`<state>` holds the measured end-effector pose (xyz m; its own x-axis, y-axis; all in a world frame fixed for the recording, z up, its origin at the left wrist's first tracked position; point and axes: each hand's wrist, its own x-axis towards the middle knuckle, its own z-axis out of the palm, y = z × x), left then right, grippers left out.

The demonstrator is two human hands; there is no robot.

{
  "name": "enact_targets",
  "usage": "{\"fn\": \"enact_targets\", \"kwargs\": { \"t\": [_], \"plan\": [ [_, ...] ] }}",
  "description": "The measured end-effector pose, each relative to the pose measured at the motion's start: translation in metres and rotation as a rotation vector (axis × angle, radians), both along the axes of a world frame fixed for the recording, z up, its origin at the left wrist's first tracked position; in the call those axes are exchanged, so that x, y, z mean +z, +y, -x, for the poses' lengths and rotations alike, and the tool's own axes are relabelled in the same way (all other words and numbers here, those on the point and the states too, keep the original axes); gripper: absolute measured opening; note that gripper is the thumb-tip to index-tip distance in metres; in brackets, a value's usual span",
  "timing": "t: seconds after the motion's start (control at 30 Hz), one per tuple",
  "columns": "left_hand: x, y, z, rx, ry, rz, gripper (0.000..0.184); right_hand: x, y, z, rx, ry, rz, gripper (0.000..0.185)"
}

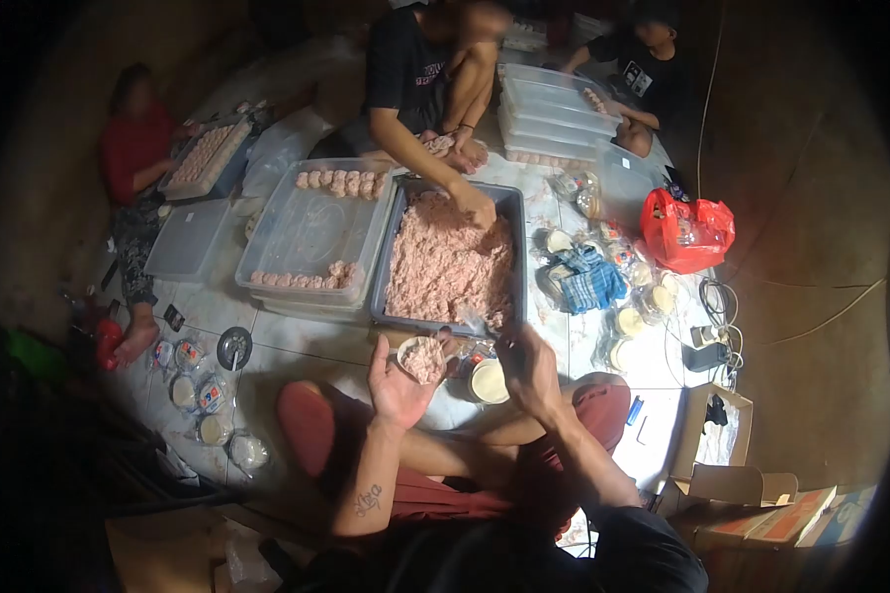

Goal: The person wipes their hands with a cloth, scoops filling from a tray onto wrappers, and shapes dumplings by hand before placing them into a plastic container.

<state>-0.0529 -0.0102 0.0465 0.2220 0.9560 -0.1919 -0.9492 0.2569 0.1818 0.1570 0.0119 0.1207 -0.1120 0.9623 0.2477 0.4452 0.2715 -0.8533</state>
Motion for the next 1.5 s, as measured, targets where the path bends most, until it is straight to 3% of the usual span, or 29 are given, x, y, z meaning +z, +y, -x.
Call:
{"fn": "enact_targets", "kwargs": {
  "t": [0.03, 0.13, 0.23, 0.3, 0.33, 0.37, 0.4, 0.47, 0.57, 0.67, 0.73, 0.77, 0.83, 0.97, 1.03, 1.07, 1.1, 1.2, 1.23, 1.27, 1.3, 1.37, 1.43, 1.47, 1.5],
  "plan": [
    [0.000, 0.002, -0.003, 0.026, -0.108, -0.022, 0.080, 0.006, -0.014, 0.004, 0.076, -0.018, 0.023, 0.009],
    [-0.010, 0.005, -0.021, 0.078, -0.054, -0.027, 0.083, -0.053, -0.038, 0.019, 0.144, -0.141, -0.119, 0.011],
    [-0.024, 0.005, -0.022, 0.167, -0.071, 0.037, 0.085, -0.041, -0.045, 0.022, 0.224, -0.203, -0.115, 0.018],
    [-0.022, -0.004, -0.016, 0.218, -0.068, 0.123, 0.087, -0.019, -0.048, 0.022, 0.154, -0.169, 0.056, 0.030],
    [-0.020, -0.006, -0.015, 0.095, -0.118, 0.046, 0.088, -0.063, -0.041, 0.018, 0.140, -0.222, -0.092, 0.019],
    [-0.011, -0.006, -0.014, -0.025, -0.169, -0.037, 0.090, -0.056, -0.041, 0.016, 0.142, -0.224, -0.094, 0.019],
    [0.000, -0.005, -0.011, 0.015, -0.034, 0.098, 0.093, -0.049, -0.041, 0.014, 0.188, -0.263, -0.038, 0.018],
    [-0.010, -0.002, -0.002, 0.020, -0.055, 0.068, 0.093, -0.016, -0.037, 0.009, 0.286, -0.297, -0.045, 0.021],
    [-0.025, -0.009, 0.006, -0.102, -0.116, -0.031, 0.089, -0.040, -0.027, 0.008, 0.308, -0.220, -0.139, 0.020],
    [-0.036, -0.002, 0.007, -0.065, 0.083, 0.095, 0.084, -0.028, -0.026, 0.002, 0.263, -0.177, -0.078, 0.018],
    [-0.034, -0.003, 0.008, -0.070, 0.141, 0.038, 0.082, -0.017, -0.033, 0.002, 0.187, -0.105, -0.039, 0.018],
    [-0.023, 0.000, 0.005, -0.127, 0.187, -0.010, 0.080, -0.032, -0.030, -0.002, 0.299, -0.138, -0.090, 0.015],
    [-0.011, -0.001, -0.003, -0.156, 0.147, 0.025, 0.075, -0.045, -0.024, -0.003, 0.278, -0.135, -0.117, 0.016],
    [-0.008, 0.000, -0.003, -0.057, 0.459, 0.035, 0.069, -0.025, -0.030, -0.004, 0.152, -0.002, 0.073, 0.019],
    [-0.008, -0.002, -0.012, -0.116, 0.651, -0.105, 0.066, -0.033, -0.025, 0.004, 0.016, 0.217, 0.424, 0.026],
    [0.012, -0.007, -0.016, -0.154, 0.671, -0.131, 0.057, -0.055, -0.022, 0.004, 0.106, 0.350, 0.527, 0.028],
    [0.028, -0.010, -0.012, -0.155, 0.676, -0.136, 0.057, -0.041, -0.024, 0.005, 0.107, 0.354, 0.522, 0.028],
    [0.071, -0.016, 0.012, -0.275, 0.835, -0.201, 0.060, 0.005, -0.030, 0.003, 0.336, 0.723, 0.815, 0.025],
    [0.053, -0.011, 0.010, -0.303, 0.964, -0.241, 0.046, 0.005, -0.028, 0.003, 0.334, 0.728, 0.819, 0.025],
    [0.019, -0.006, 0.007, -0.341, 1.055, -0.460, 0.043, 0.006, -0.024, 0.006, 0.424, 0.676, 0.739, 0.025],
    [0.007, -0.011, 0.003, -0.312, 1.143, -0.515, 0.044, 0.006, -0.022, 0.008, 0.510, 0.623, 0.660, 0.026],
    [-0.008, -0.019, -0.008, -0.244, 1.324, -0.616, 0.049, 0.005, -0.022, 0.008, 0.417, 0.550, 0.639, 0.026],
    [-0.014, -0.008, -0.006, -0.076, 1.613, -0.722, 0.036, 0.004, -0.022, 0.007, 0.190, 0.408, 0.215, 0.026],
    [0.018, -0.007, -0.009, 0.265, 1.934, -0.955, 0.023, -0.009, -0.021, 0.008, 0.113, 0.598, 0.255, 0.024],
    [0.030, -0.005, -0.015, 0.211, 1.836, -0.709, 0.021, -0.021, -0.021, -0.005, 0.131, 0.557, 0.378, 0.022]
  ]
}}
